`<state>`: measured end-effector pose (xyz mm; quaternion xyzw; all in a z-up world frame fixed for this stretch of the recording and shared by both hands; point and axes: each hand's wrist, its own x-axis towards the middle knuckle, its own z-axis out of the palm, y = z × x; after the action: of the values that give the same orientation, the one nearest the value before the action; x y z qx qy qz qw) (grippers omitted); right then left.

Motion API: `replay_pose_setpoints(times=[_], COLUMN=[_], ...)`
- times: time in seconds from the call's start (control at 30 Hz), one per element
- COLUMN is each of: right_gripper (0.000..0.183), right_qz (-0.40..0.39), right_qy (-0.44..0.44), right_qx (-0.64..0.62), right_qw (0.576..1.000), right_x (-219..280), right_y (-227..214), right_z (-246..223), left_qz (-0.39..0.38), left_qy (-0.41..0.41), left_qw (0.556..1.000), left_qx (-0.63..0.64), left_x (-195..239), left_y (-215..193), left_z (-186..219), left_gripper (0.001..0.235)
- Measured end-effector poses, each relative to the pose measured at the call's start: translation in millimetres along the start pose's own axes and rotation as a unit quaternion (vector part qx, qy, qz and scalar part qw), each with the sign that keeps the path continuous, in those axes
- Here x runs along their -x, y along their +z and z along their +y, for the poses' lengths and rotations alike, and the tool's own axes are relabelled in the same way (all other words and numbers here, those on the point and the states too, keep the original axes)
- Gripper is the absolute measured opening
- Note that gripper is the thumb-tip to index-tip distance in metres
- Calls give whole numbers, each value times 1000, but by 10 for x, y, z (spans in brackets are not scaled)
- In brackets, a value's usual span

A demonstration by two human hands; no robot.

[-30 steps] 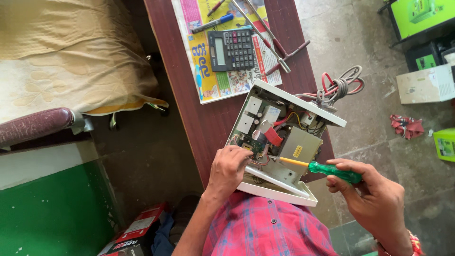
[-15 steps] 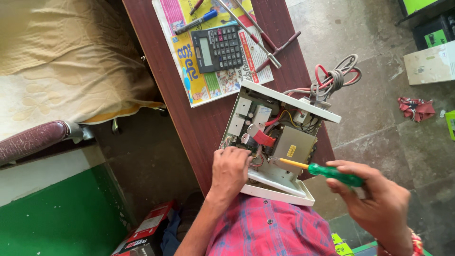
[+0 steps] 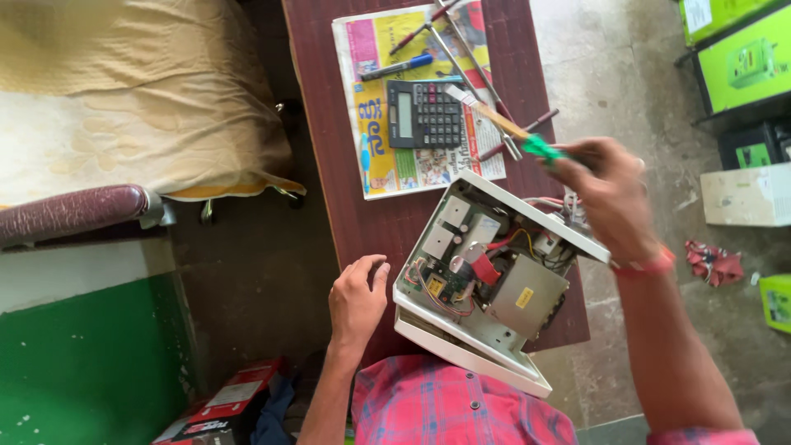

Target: The person uses a screwdriver to loosen and tighten screws on a circuit board inside an open white electrical box. They adjust internal wiring and components, then remove the circuit board from the box.

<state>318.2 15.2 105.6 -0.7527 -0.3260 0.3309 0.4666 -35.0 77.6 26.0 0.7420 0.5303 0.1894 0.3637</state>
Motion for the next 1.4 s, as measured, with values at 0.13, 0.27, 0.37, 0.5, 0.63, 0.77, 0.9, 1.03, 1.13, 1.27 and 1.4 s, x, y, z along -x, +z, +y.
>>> replay_pose_setpoints(times=[0.13,0.27,0.37,0.5,0.63,0.77,0.9,1.03,1.13,1.27,1.4], right_gripper=[22,23,27,28,22,15,16,21,21,19,21], right_qz=[-109,-147,-134,-102,-80,4,-34,-144,-86,-110,-140], right_qy=[25,7,-42,-154,-180,-253,-304,-350,-347,-310,-291], right_qx=[-34,-20,70,273,255,202,224,215,255,298,360], right_qw=[993,989,988,944,947,946,925,900,899,896,875], right_x=[-671,-954,-997,-943,-821,-409,416,932,1205,1440,1517], right_y=[498,707,741,730,735,741,871,1173,1180,1189,1214], right_z=[482,901,1037,1026,801,288,-141,-309,-335,-140,111], left_qz=[-20,-44,-66,-102,-131,-126,-119,-124,-113,-92,-80], left_qy=[-68,-113,-109,-99,-127,-25,130,256,343,416,418], left_qw=[997,987,980,975,969,977,972,955,931,904,904], left_qx=[42,106,150,173,169,172,158,90,58,17,34], left_x=[-38,-23,-36,-47,-41,-52,-112,-251,-316,-355,-376], left_y=[63,201,335,480,507,505,561,613,625,647,715], left_z=[-183,-330,-389,-410,-452,-494,-596,-682,-742,-757,-737], left_gripper=[19,20,22,22,19,21,19,21,16,3,7])
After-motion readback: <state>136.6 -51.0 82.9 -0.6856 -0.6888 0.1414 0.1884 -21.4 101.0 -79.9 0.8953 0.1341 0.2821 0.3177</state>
